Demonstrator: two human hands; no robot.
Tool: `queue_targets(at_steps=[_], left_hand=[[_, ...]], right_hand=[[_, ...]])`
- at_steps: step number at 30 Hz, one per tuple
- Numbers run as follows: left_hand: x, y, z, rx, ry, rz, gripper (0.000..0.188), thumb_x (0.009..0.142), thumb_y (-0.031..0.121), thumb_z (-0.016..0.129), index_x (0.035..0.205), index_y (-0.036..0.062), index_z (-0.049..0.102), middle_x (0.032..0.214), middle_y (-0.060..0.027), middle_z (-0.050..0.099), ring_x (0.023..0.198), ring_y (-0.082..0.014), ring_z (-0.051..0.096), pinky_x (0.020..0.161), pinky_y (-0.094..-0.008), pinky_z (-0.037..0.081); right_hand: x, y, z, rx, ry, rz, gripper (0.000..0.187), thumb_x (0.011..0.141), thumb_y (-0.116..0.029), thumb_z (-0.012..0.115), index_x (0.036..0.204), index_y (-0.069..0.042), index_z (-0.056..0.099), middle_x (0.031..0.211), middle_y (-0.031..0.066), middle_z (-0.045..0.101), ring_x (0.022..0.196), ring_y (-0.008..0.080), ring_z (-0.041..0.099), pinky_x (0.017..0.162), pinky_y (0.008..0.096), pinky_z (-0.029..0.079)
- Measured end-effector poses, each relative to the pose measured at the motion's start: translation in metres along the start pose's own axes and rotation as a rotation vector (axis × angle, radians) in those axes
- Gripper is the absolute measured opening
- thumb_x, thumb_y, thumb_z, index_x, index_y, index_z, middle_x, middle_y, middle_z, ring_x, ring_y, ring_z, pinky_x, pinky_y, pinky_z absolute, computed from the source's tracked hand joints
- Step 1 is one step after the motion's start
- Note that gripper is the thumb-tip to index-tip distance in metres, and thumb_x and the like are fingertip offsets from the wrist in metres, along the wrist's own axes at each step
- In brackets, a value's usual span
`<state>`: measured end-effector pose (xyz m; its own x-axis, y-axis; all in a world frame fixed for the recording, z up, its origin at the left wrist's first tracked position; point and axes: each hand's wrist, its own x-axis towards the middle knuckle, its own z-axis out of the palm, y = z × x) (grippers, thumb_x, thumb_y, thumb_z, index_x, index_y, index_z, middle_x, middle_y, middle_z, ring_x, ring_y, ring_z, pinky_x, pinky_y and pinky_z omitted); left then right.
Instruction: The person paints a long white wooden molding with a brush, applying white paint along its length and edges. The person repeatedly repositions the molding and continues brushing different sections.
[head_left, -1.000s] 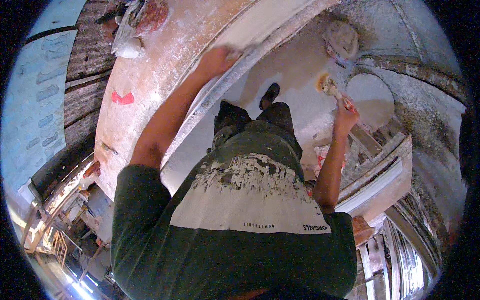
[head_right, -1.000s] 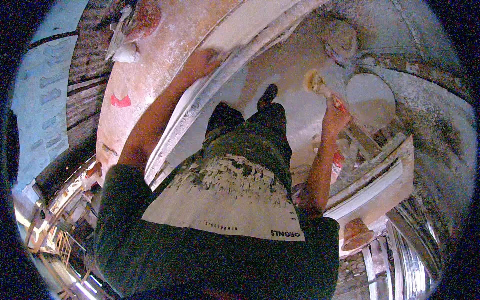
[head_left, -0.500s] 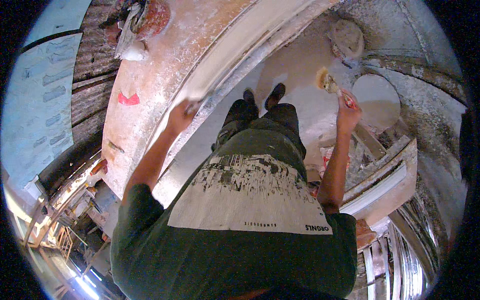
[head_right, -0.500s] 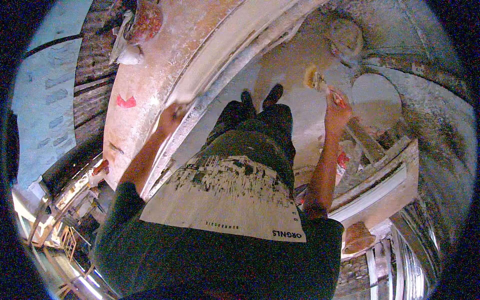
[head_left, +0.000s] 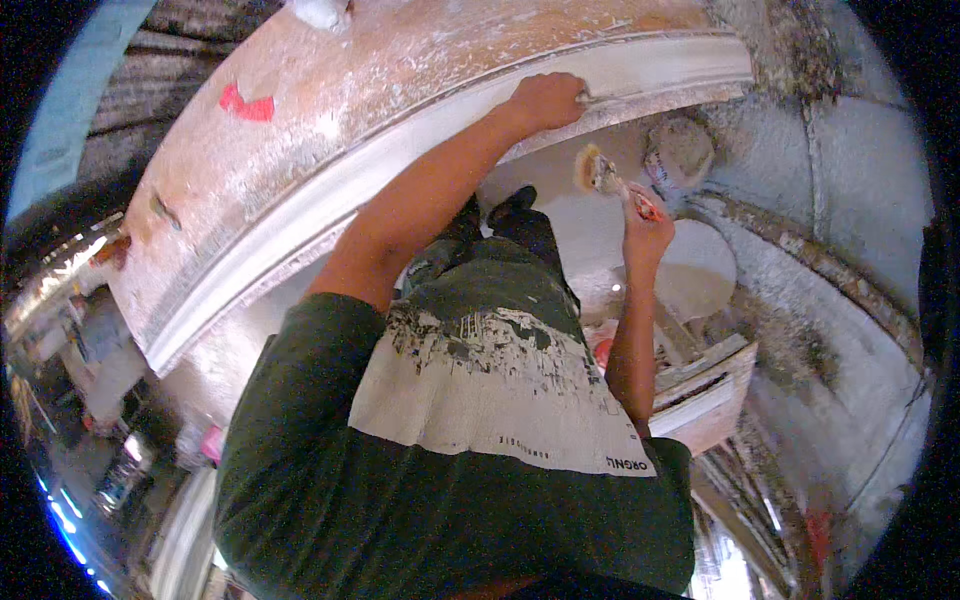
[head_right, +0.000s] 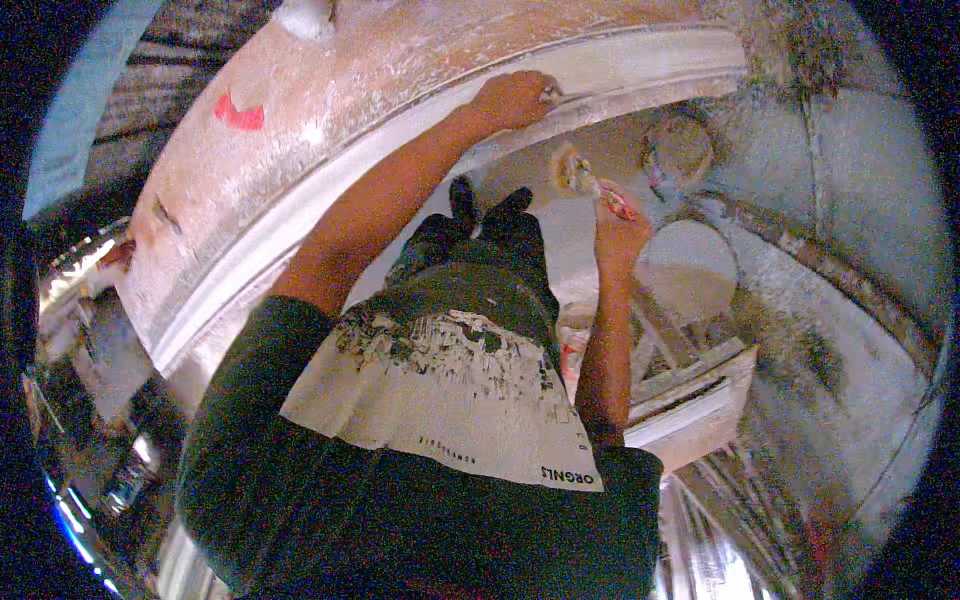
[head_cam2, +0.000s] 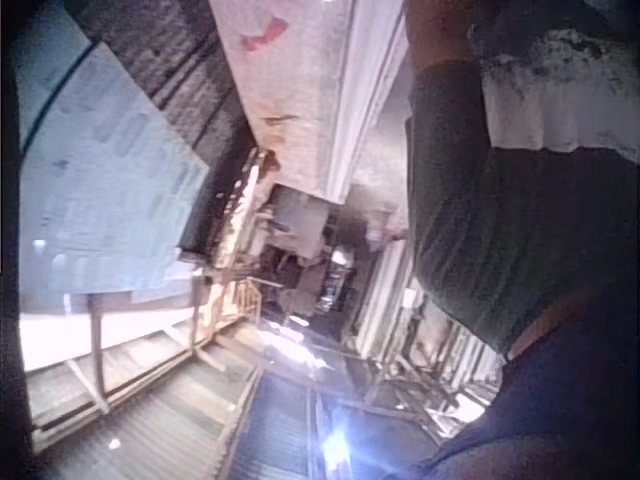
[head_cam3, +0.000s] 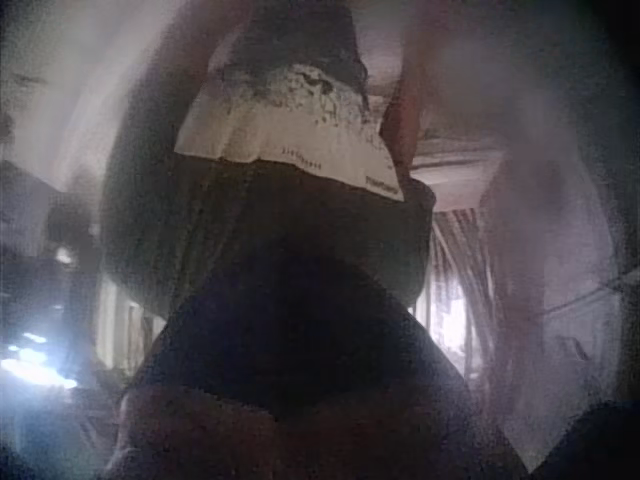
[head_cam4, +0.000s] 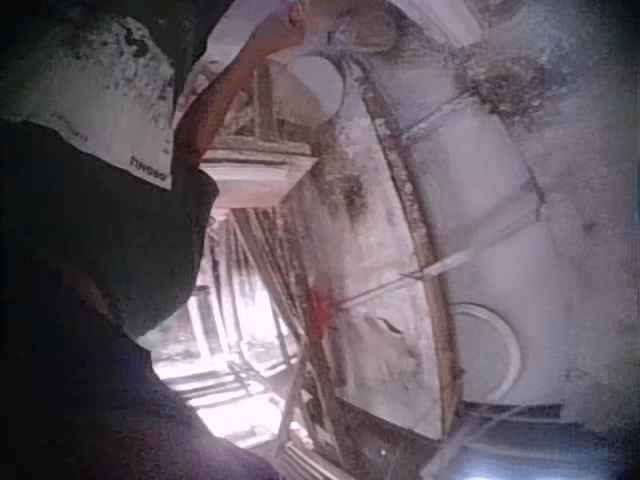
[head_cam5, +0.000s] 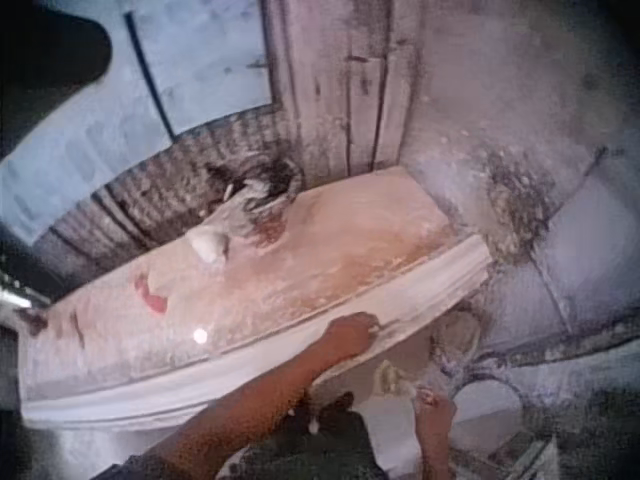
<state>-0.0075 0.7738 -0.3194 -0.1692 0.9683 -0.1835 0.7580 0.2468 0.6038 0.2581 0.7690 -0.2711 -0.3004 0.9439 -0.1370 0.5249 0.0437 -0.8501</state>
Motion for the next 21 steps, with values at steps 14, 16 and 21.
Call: queue_targets(at_steps=[14, 16, 21], left_hand=[[-0.306, -0.134, -0.093, -0.918, 0.632, -0.629, 0.036, 0.093, 0.018, 0.058, 0.124, -0.0008, 0.054, 0.077, -0.0003, 0.054, 0.047, -0.0034, 0.040, 0.039, -0.0201, 0.029], [-0.342, -0.138, -0.080, -0.945, 0.649, -0.650, 0.037, 0.093, 0.020, 0.058, 0.125, 0.0006, 0.054, 0.077, -0.0002, 0.054, 0.048, -0.0034, 0.041, 0.040, -0.0199, 0.030], [-0.377, -0.138, -0.051, -0.888, 0.471, -0.715, 0.034, 0.092, 0.020, 0.061, 0.123, 0.0064, 0.058, 0.082, -0.0013, 0.058, 0.057, -0.0050, 0.045, 0.050, -0.0213, 0.037]], right_hand=[[-0.077, -0.094, 0.211, -0.136, -0.914, -0.591, 0.027, 0.081, -0.019, 0.066, 0.106, -0.010, 0.068, 0.104, 0.0130, 0.066, 0.098, 0.0329, 0.062, 0.085, 0.0403, 0.050], [-0.035, -0.094, 0.167, -0.257, -0.971, -0.368, 0.028, 0.079, -0.022, 0.068, 0.103, -0.007, 0.068, 0.101, 0.0132, 0.067, 0.094, 0.0298, 0.063, 0.081, 0.0412, 0.050], [0.144, -0.010, -0.032, -0.785, 0.133, -0.791, 0.021, 0.078, -0.021, 0.067, 0.089, -0.003, 0.072, 0.080, 0.0176, 0.069, 0.071, 0.0310, 0.067, 0.065, 0.0394, 0.053]])
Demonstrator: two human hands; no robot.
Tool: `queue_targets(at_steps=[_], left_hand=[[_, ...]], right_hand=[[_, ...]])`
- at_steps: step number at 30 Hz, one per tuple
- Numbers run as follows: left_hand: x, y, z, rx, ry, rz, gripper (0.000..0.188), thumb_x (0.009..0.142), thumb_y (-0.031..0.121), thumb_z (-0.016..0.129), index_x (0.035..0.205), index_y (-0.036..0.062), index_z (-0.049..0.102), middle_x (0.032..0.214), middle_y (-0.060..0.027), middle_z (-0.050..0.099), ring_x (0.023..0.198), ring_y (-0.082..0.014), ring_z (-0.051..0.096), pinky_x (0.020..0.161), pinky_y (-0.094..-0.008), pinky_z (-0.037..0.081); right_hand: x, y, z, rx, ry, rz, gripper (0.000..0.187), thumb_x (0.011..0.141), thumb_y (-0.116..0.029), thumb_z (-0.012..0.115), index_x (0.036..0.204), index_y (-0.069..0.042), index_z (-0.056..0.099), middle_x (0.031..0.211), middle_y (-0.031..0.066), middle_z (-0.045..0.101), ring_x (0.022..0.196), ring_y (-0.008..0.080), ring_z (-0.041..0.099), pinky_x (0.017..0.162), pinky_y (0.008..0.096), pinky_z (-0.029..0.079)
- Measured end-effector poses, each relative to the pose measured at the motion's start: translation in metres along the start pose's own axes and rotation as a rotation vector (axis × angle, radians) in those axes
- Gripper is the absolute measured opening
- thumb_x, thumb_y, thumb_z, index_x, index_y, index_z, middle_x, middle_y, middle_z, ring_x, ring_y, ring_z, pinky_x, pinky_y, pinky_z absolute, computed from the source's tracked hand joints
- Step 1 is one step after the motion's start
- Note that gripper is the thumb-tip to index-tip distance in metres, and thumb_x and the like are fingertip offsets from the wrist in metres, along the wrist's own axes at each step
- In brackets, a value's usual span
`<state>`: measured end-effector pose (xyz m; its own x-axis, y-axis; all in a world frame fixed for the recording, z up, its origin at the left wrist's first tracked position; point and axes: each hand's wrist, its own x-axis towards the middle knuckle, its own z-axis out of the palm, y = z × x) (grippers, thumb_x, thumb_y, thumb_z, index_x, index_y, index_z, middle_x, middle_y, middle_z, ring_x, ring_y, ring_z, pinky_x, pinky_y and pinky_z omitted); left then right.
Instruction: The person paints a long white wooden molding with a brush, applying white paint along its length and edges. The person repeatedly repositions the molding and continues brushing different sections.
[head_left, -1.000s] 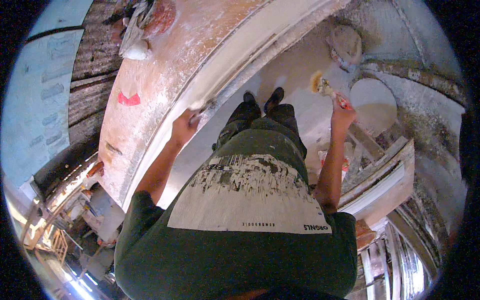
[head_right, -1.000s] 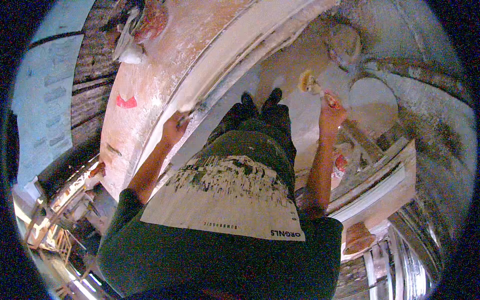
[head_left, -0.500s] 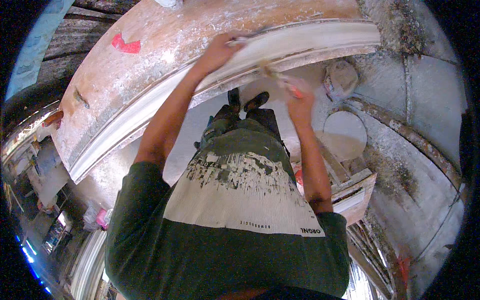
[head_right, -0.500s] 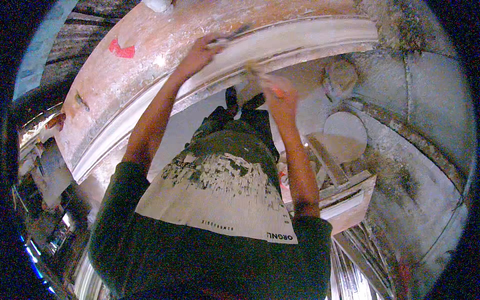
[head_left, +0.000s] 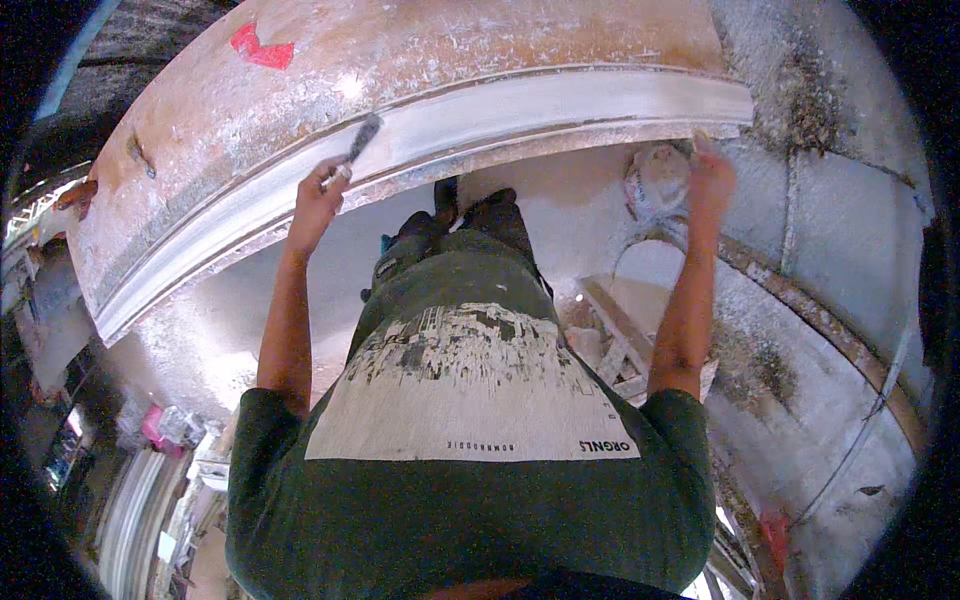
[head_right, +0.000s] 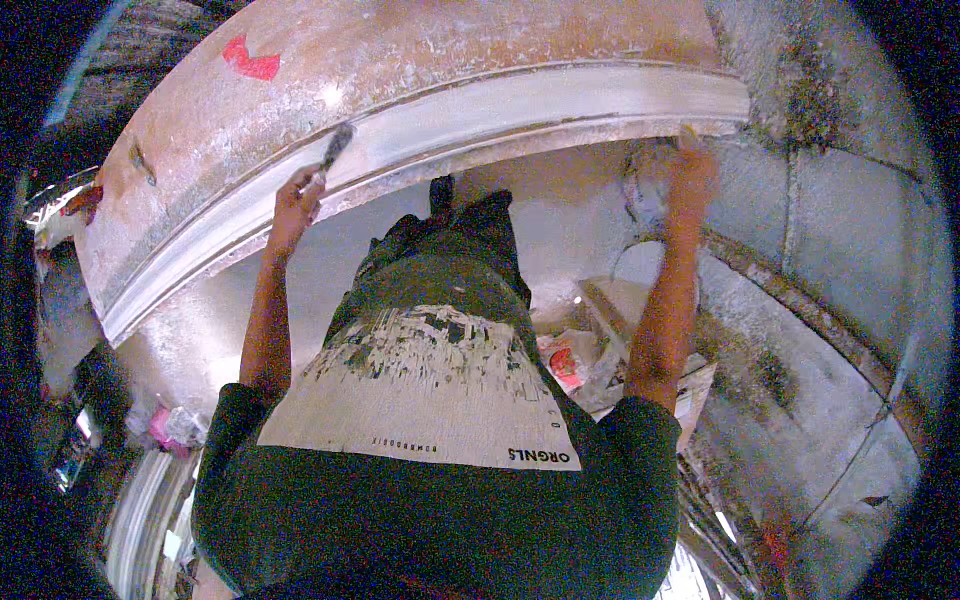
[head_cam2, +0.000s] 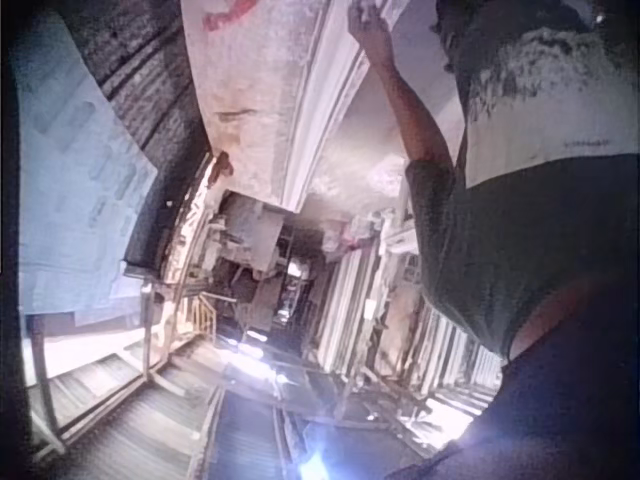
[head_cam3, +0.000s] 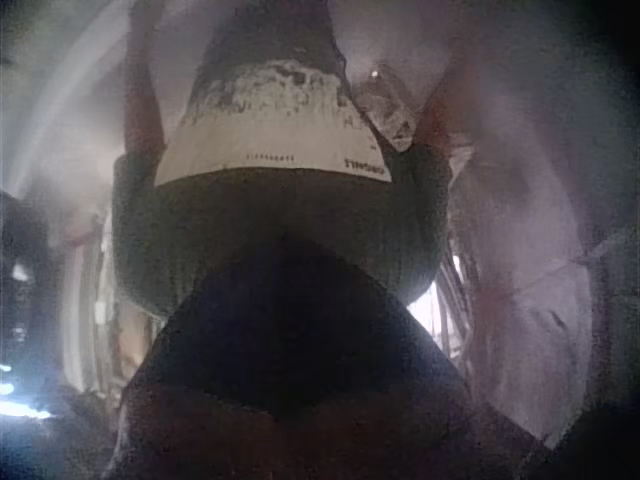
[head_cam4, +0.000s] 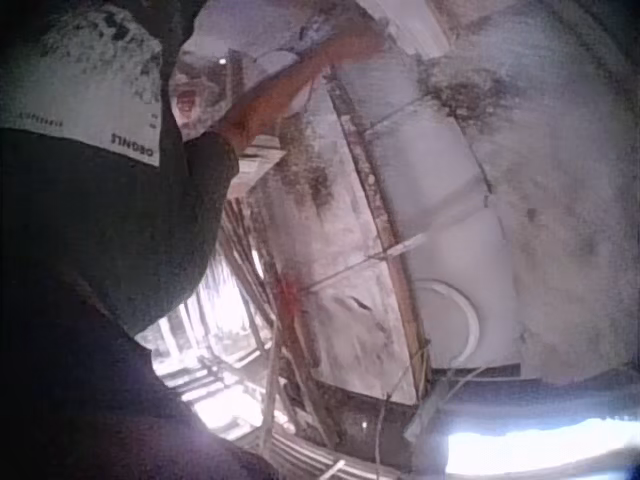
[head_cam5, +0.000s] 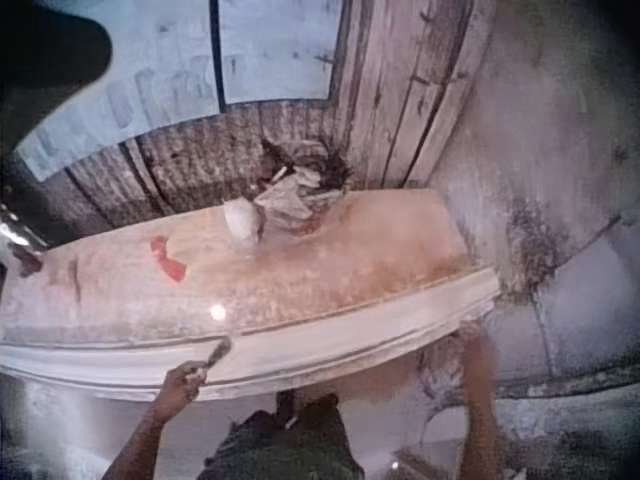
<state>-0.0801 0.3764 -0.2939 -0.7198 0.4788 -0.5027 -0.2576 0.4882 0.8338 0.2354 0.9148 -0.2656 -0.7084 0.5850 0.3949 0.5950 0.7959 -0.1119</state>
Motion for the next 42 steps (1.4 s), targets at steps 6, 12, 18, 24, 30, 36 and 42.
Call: queue_targets(at_steps=[6, 12, 18, 24, 30, 36, 42], left_hand=[[0.004, -0.010, 0.032, 0.309, -0.195, 0.184, 0.033, 0.090, 0.016, 0.061, 0.121, 0.0059, 0.059, 0.107, -0.0096, 0.066, 0.080, -0.0170, 0.060, 0.072, -0.0302, 0.048], [0.034, 0.002, 0.098, 0.442, -0.275, 0.333, 0.032, 0.092, 0.020, 0.057, 0.119, 0.0050, 0.059, 0.111, -0.0220, 0.063, 0.098, -0.0386, 0.062, 0.086, -0.0427, 0.049], [0.064, 0.013, 0.207, 0.535, -0.128, 0.536, 0.035, 0.092, 0.026, 0.054, 0.117, 0.0012, 0.056, 0.099, -0.0287, 0.063, 0.096, -0.0441, 0.060, 0.086, -0.0493, 0.047], [0.093, 0.052, 0.271, 0.557, -0.236, 0.510, 0.033, 0.092, 0.026, 0.053, 0.112, -0.0002, 0.056, 0.091, -0.0292, 0.064, 0.088, -0.0470, 0.061, 0.080, -0.0528, 0.048], [0.093, 0.076, 0.304, 0.638, -0.256, 0.370, 0.037, 0.094, 0.030, 0.051, 0.118, 0.0025, 0.057, 0.098, -0.0297, 0.063, 0.091, -0.0475, 0.061, 0.081, -0.0530, 0.049], [0.144, 0.130, 0.463, 0.669, -0.214, 0.470, 0.033, 0.091, 0.027, 0.053, 0.107, -0.0009, 0.060, 0.098, -0.0294, 0.063, 0.095, -0.0469, 0.059, 0.085, -0.0527, 0.047], [0.154, 0.167, 0.459, 0.910, -0.304, 0.650, 0.035, 0.090, 0.027, 0.053, 0.119, 0.0093, 0.061, 0.108, -0.0217, 0.063, 0.095, -0.0407, 0.062, 0.082, -0.0487, 0.051]], right_hand=[[0.015, -0.074, -0.077, 0.188, 0.054, 0.421, 0.018, 0.083, -0.013, 0.069, 0.099, -0.007, 0.073, 0.080, 0.0078, 0.071, 0.068, 0.0134, 0.064, 0.064, 0.0285, 0.050], [-0.045, -0.128, -0.022, 0.679, 0.010, 0.608, 0.017, 0.081, -0.011, 0.069, 0.096, -0.004, 0.072, 0.091, 0.0062, 0.071, 0.084, 0.0155, 0.066, 0.078, 0.0284, 0.051], [-0.067, -0.177, 0.006, 0.803, -0.216, 0.427, 0.026, 0.077, -0.021, 0.074, 0.094, -0.001, 0.071, 0.080, 0.0092, 0.071, 0.076, 0.0165, 0.064, 0.071, 0.0286, 0.049], [-0.034, -0.031, 0.059, 0.303, 0.028, 0.514, 0.019, 0.078, -0.018, 0.074, 0.093, -0.006, 0.072, 0.070, 0.0071, 0.066, 0.062, 0.0145, 0.059, 0.060, 0.0311, 0.047], [-0.004, 0.034, -0.006, 0.572, 0.204, 0.736, 0.022, 0.082, -0.019, 0.074, 0.094, -0.001, 0.072, 0.075, 0.0049, 0.068, 0.063, 0.0095, 0.058, 0.060, 0.0258, 0.046], [-0.024, 0.119, 0.013, 0.834, 0.179, 0.914, 0.022, 0.081, -0.017, 0.075, 0.095, 0.000, 0.073, 0.080, 0.0045, 0.070, 0.065, 0.0098, 0.060, 0.061, 0.0236, 0.047], [-0.068, 0.256, 0.038, 0.900, 0.305, 1.002, 0.028, 0.081, -0.013, 0.072, 0.103, 0.003, 0.069, 0.091, 0.0095, 0.071, 0.076, 0.0137, 0.066, 0.067, 0.0260, 0.051]])
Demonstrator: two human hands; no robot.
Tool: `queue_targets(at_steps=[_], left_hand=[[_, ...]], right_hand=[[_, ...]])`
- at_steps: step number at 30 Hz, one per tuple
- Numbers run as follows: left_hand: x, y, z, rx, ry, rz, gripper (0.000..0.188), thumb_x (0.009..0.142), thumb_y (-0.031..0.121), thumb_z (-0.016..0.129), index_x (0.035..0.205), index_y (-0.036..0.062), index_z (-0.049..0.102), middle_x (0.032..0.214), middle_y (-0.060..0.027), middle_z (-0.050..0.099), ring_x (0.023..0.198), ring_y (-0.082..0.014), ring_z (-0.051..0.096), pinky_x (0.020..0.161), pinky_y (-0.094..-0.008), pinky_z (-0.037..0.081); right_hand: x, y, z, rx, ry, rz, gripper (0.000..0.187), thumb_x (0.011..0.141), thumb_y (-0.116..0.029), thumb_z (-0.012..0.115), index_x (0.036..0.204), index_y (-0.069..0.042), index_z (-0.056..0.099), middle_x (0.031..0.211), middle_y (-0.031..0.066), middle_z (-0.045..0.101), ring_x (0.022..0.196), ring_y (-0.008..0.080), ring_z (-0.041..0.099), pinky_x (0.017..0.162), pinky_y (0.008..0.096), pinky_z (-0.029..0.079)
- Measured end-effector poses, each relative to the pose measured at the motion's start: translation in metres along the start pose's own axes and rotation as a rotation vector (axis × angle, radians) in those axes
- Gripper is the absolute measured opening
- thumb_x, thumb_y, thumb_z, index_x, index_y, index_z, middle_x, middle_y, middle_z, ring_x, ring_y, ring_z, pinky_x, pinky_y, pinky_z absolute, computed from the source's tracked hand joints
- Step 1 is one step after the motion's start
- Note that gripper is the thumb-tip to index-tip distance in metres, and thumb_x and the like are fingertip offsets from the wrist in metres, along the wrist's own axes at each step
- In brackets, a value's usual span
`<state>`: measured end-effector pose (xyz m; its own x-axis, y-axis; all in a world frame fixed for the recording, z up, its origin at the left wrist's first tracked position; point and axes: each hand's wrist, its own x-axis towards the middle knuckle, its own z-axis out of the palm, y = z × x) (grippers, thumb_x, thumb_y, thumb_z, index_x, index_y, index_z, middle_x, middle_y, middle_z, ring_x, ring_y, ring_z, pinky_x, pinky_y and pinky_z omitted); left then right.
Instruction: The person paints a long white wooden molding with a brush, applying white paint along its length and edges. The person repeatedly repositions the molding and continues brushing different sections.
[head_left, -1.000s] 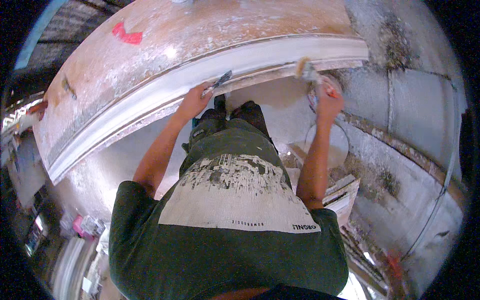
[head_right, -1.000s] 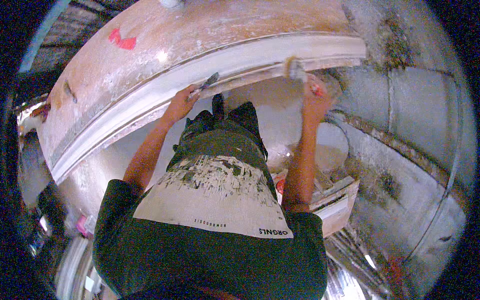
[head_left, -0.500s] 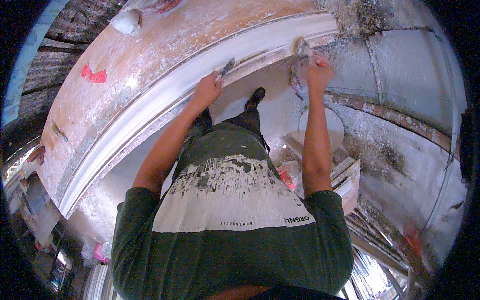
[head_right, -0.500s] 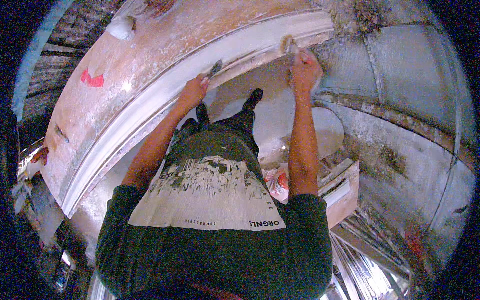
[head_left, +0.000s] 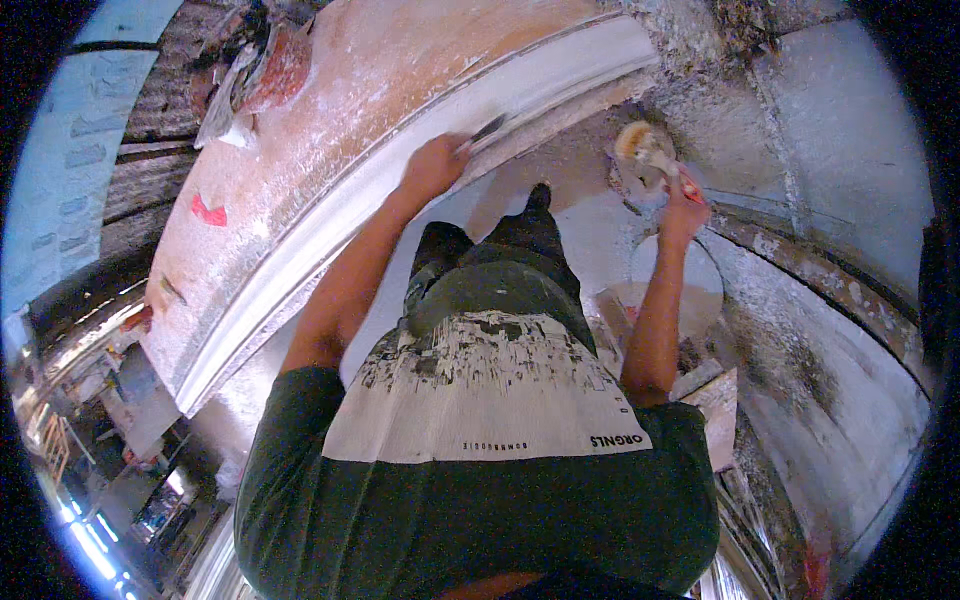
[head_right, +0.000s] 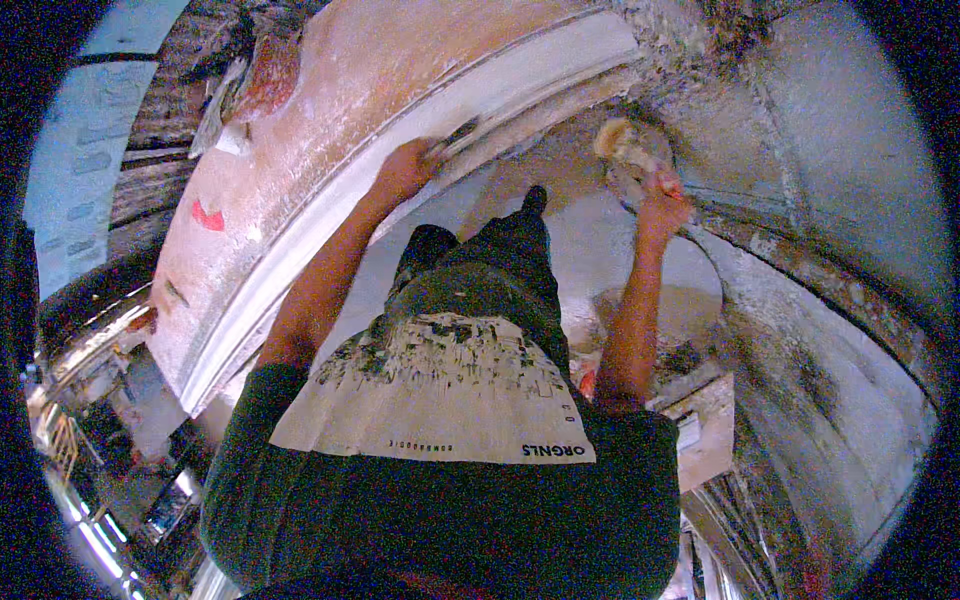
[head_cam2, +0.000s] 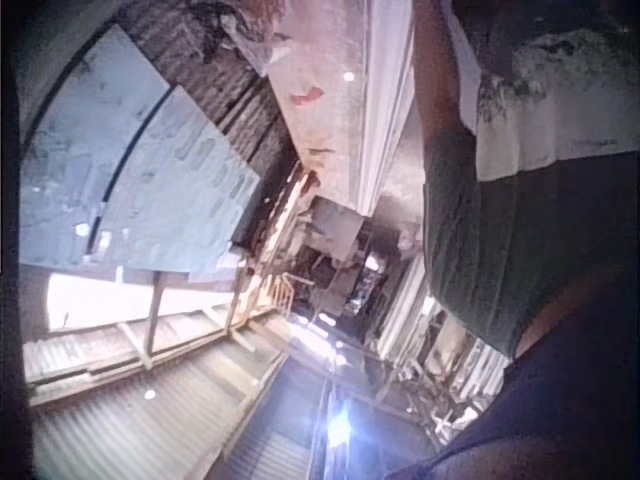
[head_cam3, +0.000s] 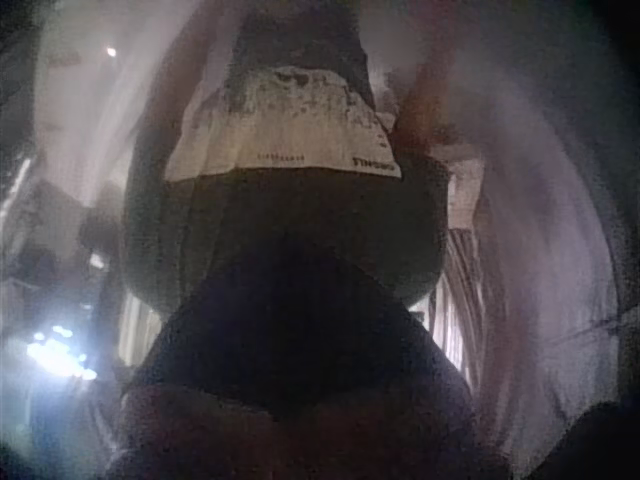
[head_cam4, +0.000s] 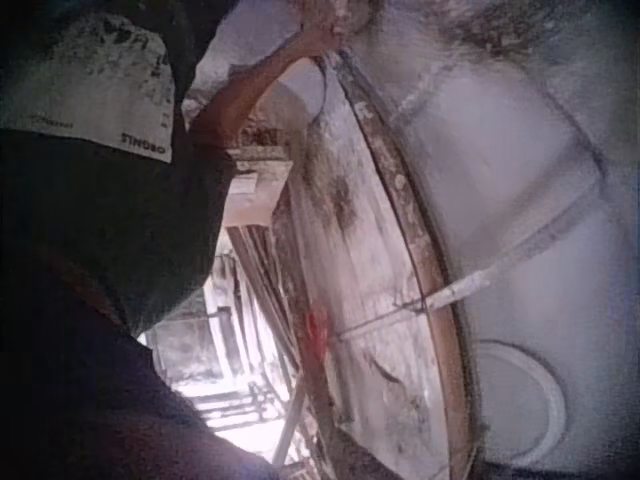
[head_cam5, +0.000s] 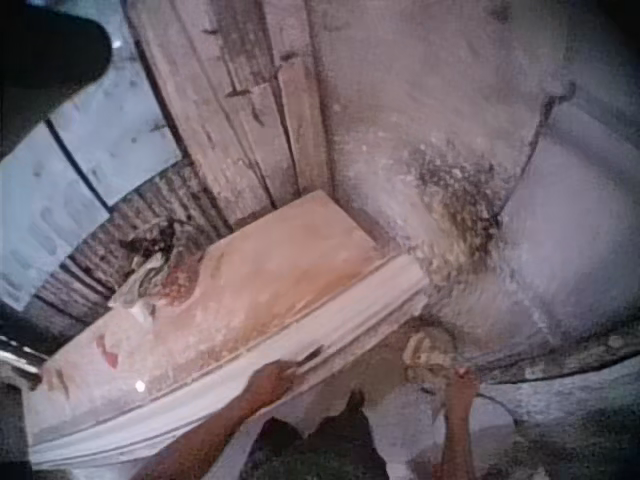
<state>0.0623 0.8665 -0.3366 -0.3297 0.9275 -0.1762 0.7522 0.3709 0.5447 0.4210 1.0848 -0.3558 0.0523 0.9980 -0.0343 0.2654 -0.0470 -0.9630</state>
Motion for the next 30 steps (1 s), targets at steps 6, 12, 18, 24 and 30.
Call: queue_targets(at_steps=[6, 12, 18, 24, 30], left_hand=[[-0.106, -0.024, -0.071, 0.194, -0.254, -0.161, 0.031, 0.086, 0.022, 0.059, 0.117, 0.0199, 0.063, 0.104, -0.0140, 0.063, 0.092, -0.0350, 0.063, 0.077, -0.0436, 0.053], [0.029, 0.006, -0.036, 0.039, -0.307, 0.043, 0.037, 0.081, 0.026, 0.060, 0.115, 0.0120, 0.063, 0.107, -0.0174, 0.065, 0.096, -0.0366, 0.063, 0.085, -0.0444, 0.051], [0.147, 0.088, 0.012, 0.121, -0.190, 0.172, 0.037, 0.078, 0.026, 0.059, 0.112, 0.0111, 0.065, 0.098, -0.0177, 0.066, 0.091, -0.0376, 0.064, 0.079, -0.0477, 0.052], [0.041, 0.007, -0.016, 0.081, -0.250, 0.132, 0.038, 0.082, 0.026, 0.059, 0.119, 0.0158, 0.061, 0.104, -0.0148, 0.065, 0.094, -0.0357, 0.064, 0.080, -0.0458, 0.052], [0.033, 0.019, -0.034, 0.105, -0.302, 0.066, 0.038, 0.082, 0.024, 0.059, 0.119, 0.0167, 0.061, 0.105, -0.0152, 0.066, 0.091, -0.0365, 0.065, 0.079, -0.0459, 0.053]], right_hand=[[0.052, 0.046, -0.064, -0.348, -0.019, -0.241, 0.024, 0.083, -0.009, 0.071, 0.102, 0.005, 0.068, 0.095, 0.0106, 0.070, 0.075, 0.0137, 0.064, 0.064, 0.0256, 0.050], [0.028, 0.006, -0.027, 0.144, 0.080, 0.076, 0.022, 0.083, -0.007, 0.071, 0.100, 0.006, 0.067, 0.090, 0.0077, 0.068, 0.078, 0.0141, 0.065, 0.066, 0.0267, 0.052], [0.007, -0.018, 0.011, -0.001, -0.038, 0.189, 0.019, 0.083, -0.007, 0.071, 0.100, 0.003, 0.069, 0.085, 0.0053, 0.069, 0.077, 0.0120, 0.063, 0.067, 0.0249, 0.051], [0.003, -0.043, 0.009, -0.091, -0.165, -0.016, 0.018, 0.083, -0.005, 0.069, 0.101, 0.001, 0.070, 0.087, 0.0056, 0.069, 0.076, 0.0087, 0.062, 0.071, 0.0221, 0.050], [0.010, 0.011, 0.000, -0.215, -0.066, -0.038, 0.018, 0.085, -0.004, 0.068, 0.101, 0.002, 0.069, 0.090, 0.0065, 0.070, 0.080, 0.0102, 0.063, 0.074, 0.0234, 0.050]])
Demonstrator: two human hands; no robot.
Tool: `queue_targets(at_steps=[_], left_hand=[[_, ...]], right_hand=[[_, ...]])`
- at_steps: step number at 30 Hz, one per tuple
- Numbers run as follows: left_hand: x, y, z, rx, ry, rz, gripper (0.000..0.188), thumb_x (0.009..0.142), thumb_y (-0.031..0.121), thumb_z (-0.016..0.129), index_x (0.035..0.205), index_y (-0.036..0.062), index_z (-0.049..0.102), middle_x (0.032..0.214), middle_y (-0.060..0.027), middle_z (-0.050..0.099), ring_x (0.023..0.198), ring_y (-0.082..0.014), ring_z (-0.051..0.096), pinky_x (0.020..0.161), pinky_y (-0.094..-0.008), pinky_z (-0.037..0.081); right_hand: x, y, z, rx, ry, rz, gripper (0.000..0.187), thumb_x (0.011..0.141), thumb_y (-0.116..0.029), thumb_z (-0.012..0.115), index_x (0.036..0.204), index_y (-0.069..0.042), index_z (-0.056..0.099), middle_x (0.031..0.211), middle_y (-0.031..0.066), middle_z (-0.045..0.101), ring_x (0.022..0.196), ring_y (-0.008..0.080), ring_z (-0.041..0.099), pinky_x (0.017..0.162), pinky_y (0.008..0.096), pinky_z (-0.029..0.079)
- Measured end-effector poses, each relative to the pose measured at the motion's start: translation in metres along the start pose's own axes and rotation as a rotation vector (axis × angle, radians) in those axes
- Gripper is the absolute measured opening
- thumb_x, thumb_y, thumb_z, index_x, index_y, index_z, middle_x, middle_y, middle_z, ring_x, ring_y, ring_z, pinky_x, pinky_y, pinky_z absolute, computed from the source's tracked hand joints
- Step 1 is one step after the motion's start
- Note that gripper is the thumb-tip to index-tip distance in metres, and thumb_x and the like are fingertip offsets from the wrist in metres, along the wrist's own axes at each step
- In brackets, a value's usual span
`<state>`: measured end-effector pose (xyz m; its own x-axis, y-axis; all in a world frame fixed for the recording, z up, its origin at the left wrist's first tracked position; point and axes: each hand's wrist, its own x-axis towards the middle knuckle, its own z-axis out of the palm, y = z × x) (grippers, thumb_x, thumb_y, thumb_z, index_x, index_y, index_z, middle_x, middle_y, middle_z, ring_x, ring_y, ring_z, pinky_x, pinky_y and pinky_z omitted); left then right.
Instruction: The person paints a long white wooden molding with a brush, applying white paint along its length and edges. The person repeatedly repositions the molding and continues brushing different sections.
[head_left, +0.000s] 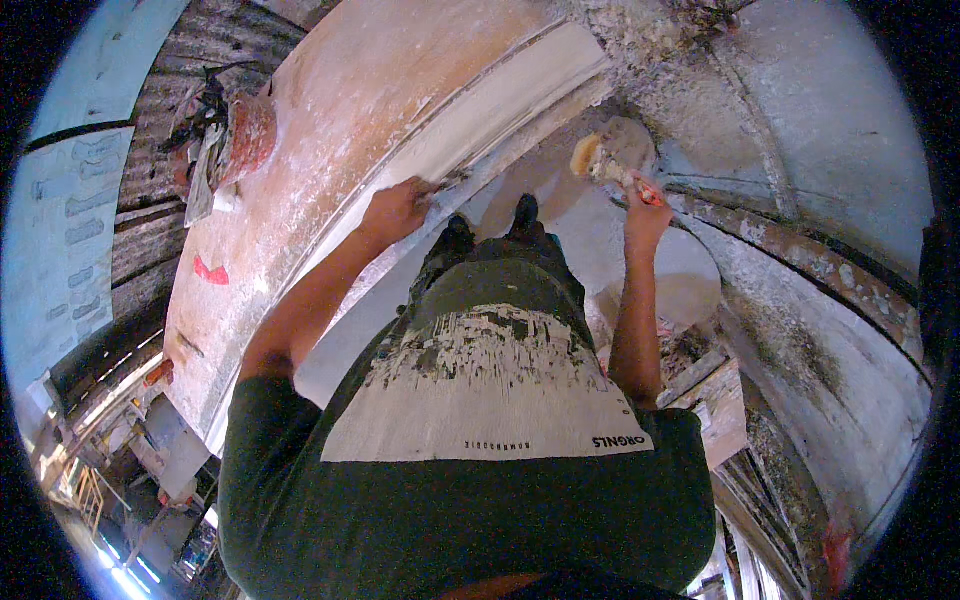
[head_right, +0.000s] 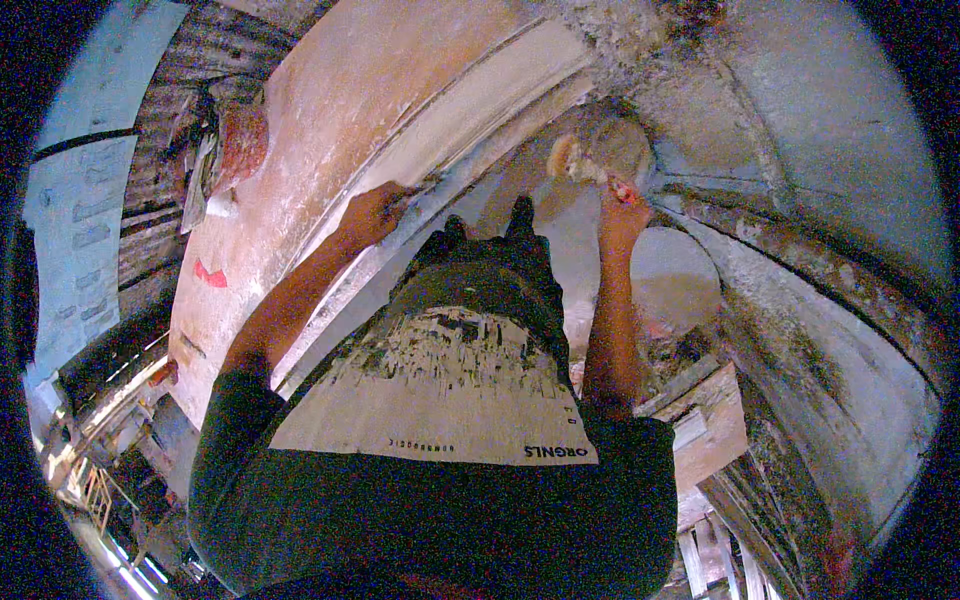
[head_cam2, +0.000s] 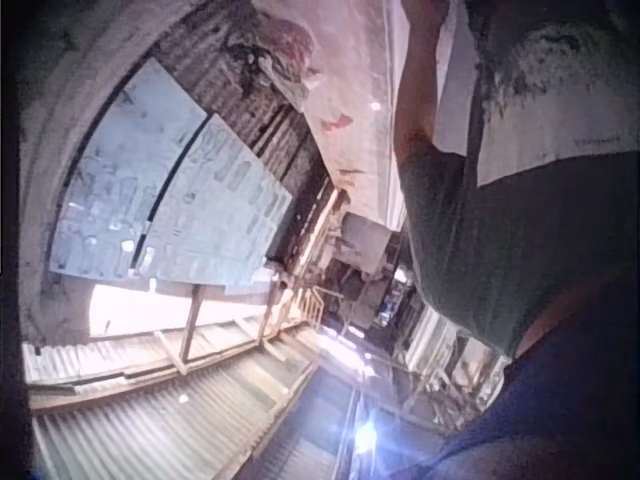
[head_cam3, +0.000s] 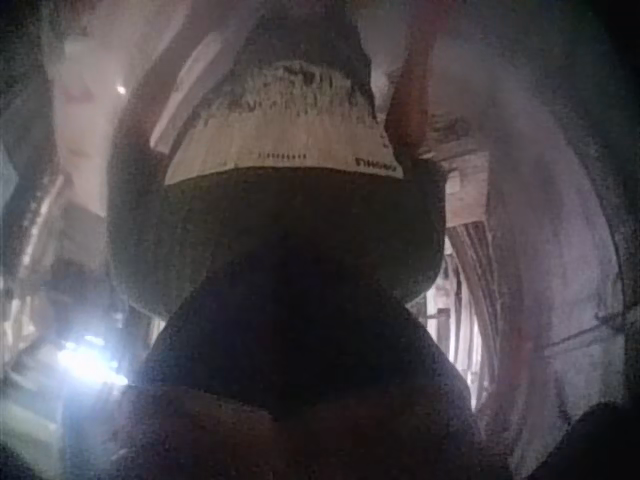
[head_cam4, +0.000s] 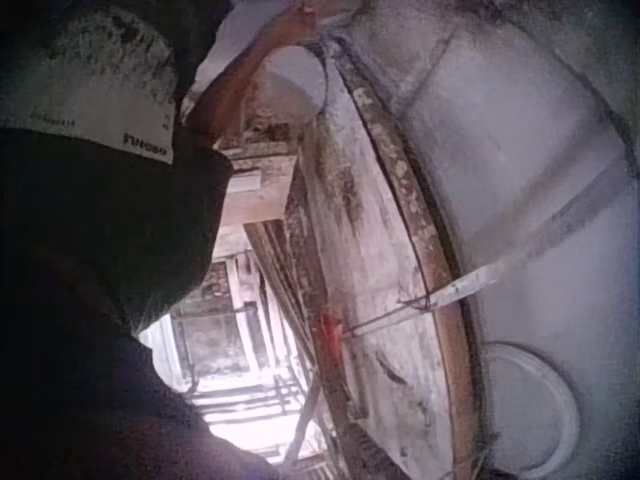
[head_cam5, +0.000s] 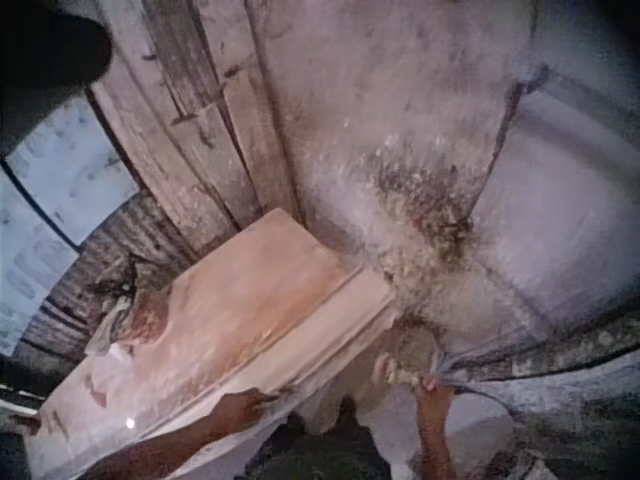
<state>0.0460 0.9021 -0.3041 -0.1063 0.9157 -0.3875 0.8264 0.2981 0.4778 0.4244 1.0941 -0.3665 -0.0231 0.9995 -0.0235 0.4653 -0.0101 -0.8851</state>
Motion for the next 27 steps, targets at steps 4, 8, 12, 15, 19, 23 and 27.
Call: queue_targets(at_steps=[4, 8, 12, 15, 19, 23, 27], left_hand=[[0.122, 0.049, 0.004, 0.109, 0.036, 0.157, 0.032, 0.077, 0.024, 0.059, 0.105, 0.0089, 0.064, 0.099, -0.0171, 0.066, 0.092, -0.0369, 0.065, 0.078, -0.0479, 0.053], [0.271, 0.142, 0.011, 0.123, 0.135, 0.216, 0.033, 0.075, 0.027, 0.059, 0.101, 0.0066, 0.064, 0.098, -0.0181, 0.067, 0.095, -0.0355, 0.065, 0.080, -0.0475, 0.053], [0.312, 0.175, 0.012, 0.107, 0.189, 0.189, 0.033, 0.077, 0.029, 0.058, 0.100, 0.0066, 0.065, 0.104, -0.0180, 0.066, 0.098, -0.0350, 0.064, 0.085, -0.0464, 0.051], [0.281, 0.141, 0.023, -0.021, 0.155, 0.160, 0.039, 0.082, 0.032, 0.057, 0.112, 0.0080, 0.063, 0.113, -0.0206, 0.063, 0.106, -0.0363, 0.060, 0.091, -0.0467, 0.048], [0.116, 0.050, 0.031, -0.292, 0.025, -0.148, 0.047, 0.095, 0.035, 0.050, 0.126, 0.0005, 0.055, 0.124, -0.0248, 0.057, 0.118, -0.0378, 0.054, 0.103, -0.0401, 0.039], [-0.036, -0.008, 0.070, -0.416, 0.147, -0.372, 0.041, 0.097, 0.022, 0.051, 0.130, -0.0012, 0.051, 0.124, -0.0250, 0.058, 0.120, -0.0352, 0.053, 0.104, -0.0388, 0.038], [-0.006, 0.036, 0.063, -0.276, 0.203, -0.337, 0.040, 0.096, 0.022, 0.050, 0.128, -0.0019, 0.051, 0.118, -0.0283, 0.059, 0.114, -0.0392, 0.056, 0.099, -0.0405, 0.042]], right_hand=[[-0.001, -0.016, 0.003, 0.067, -0.044, 0.089, 0.019, 0.084, -0.006, 0.069, 0.100, 0.004, 0.069, 0.091, 0.0072, 0.070, 0.081, 0.0116, 0.064, 0.077, 0.0248, 0.050], [0.004, -0.041, -0.006, 0.069, -0.092, 0.131, 0.020, 0.084, -0.007, 0.071, 0.099, 0.004, 0.069, 0.091, 0.0076, 0.070, 0.082, 0.0121, 0.064, 0.078, 0.0255, 0.051], [0.014, -0.043, -0.019, 0.033, -0.121, 0.030, 0.019, 0.083, -0.008, 0.071, 0.098, 0.003, 0.069, 0.092, 0.0076, 0.071, 0.082, 0.0127, 0.064, 0.078, 0.0265, 0.051], [0.016, -0.009, -0.034, -0.043, -0.083, 0.069, 0.018, 0.084, -0.008, 0.071, 0.098, 0.002, 0.069, 0.094, 0.0075, 0.070, 0.083, 0.0132, 0.064, 0.077, 0.0274, 0.051], [0.013, 0.028, -0.044, 0.141, 0.022, 0.192, 0.018, 0.084, -0.007, 0.071, 0.099, 0.002, 0.069, 0.093, 0.0075, 0.070, 0.082, 0.0138, 0.065, 0.075, 0.0264, 0.052], [0.021, 0.069, -0.047, 0.083, 0.059, 0.252, 0.018, 0.085, -0.009, 0.070, 0.100, 0.002, 0.069, 0.090, 0.0064, 0.069, 0.079, 0.0116, 0.063, 0.069, 0.0242, 0.051], [0.047, 0.061, -0.046, 0.068, -0.037, 0.249, 0.020, 0.085, -0.009, 0.069, 0.101, 0.004, 0.069, 0.089, 0.0057, 0.069, 0.079, 0.0107, 0.062, 0.070, 0.0242, 0.050]])
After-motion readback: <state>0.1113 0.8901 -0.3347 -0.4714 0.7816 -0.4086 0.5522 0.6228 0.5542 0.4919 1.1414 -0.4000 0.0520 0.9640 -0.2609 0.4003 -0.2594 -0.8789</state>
